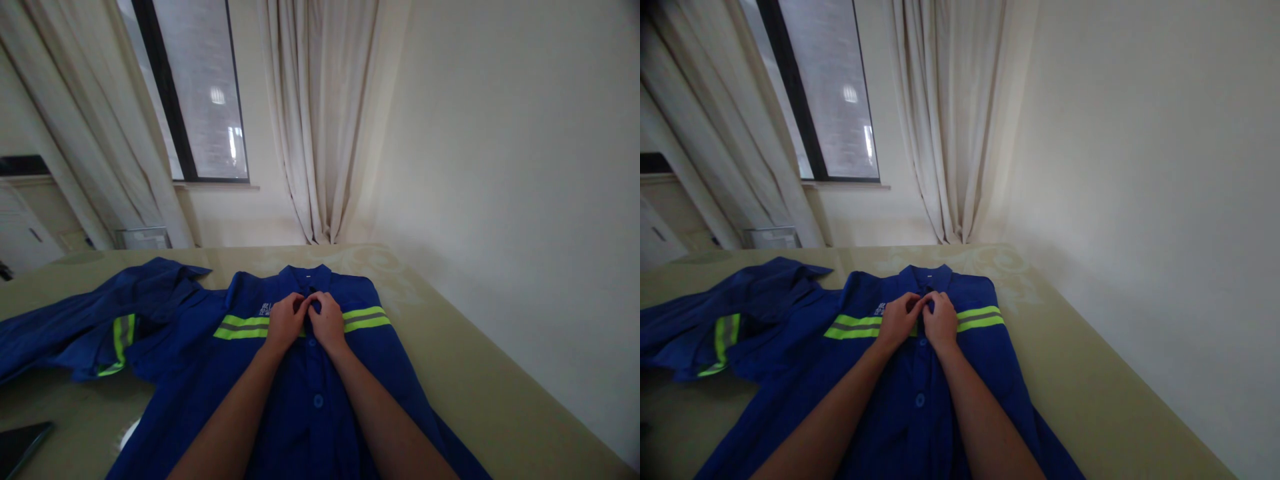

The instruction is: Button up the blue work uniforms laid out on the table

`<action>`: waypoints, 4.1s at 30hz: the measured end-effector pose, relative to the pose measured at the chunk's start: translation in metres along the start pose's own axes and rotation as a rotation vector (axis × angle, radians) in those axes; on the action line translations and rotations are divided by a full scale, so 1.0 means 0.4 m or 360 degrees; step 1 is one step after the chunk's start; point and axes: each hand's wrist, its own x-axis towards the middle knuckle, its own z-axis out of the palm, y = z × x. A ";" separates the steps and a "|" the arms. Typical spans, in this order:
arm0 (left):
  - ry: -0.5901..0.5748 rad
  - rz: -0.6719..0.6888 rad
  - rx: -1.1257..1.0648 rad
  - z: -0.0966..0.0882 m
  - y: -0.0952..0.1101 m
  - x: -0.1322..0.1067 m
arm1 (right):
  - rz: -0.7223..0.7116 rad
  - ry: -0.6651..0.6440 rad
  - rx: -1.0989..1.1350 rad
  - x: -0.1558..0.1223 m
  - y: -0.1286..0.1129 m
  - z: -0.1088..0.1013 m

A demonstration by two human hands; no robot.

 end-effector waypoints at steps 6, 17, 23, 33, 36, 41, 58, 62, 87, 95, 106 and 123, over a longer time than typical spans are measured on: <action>-0.0021 -0.0013 -0.0168 -0.001 -0.005 0.003 | 0.0048 0.0039 0.0021 -0.002 0.002 0.002; 0.0043 -0.0096 -0.0240 -0.009 0.003 0.001 | 0.0041 0.0065 0.0057 -0.002 -0.003 0.003; 0.0110 -0.0171 -0.0228 -0.011 -0.001 0.004 | -0.0005 0.0031 0.0019 -0.007 -0.013 -0.001; 0.0066 -0.0085 -0.0187 -0.007 -0.001 0.005 | 0.0077 0.0067 0.0138 -0.004 -0.001 0.007; 0.0047 -0.0027 -0.0127 -0.002 0.002 0.003 | 0.0148 0.0064 0.0180 0.004 0.014 0.012; -0.0009 0.0064 -0.0061 -0.001 0.002 -0.002 | 0.0246 -0.0006 0.0233 0.022 0.036 0.015; 0.0015 0.0100 0.0257 -0.002 -0.008 -0.002 | 0.0302 0.0252 0.0594 0.018 0.035 0.017; 0.0014 0.0059 0.0439 0.003 -0.014 -0.007 | 0.0336 0.0190 0.0777 0.027 0.043 0.014; -0.0186 0.0146 0.0660 -0.043 -0.077 0.034 | -0.0155 -0.0104 0.0198 0.058 0.054 0.017; 0.0036 0.0061 0.0911 -0.056 -0.068 0.043 | -0.0339 -0.0201 -0.0533 0.059 0.015 0.031; -0.0336 0.0143 0.0986 -0.034 -0.117 0.049 | -0.0166 -0.0296 -0.0842 0.103 0.046 0.074; -0.0510 0.0148 0.0900 -0.100 0.028 -0.293 | -0.0601 -0.0169 -0.0589 0.086 -0.009 -0.036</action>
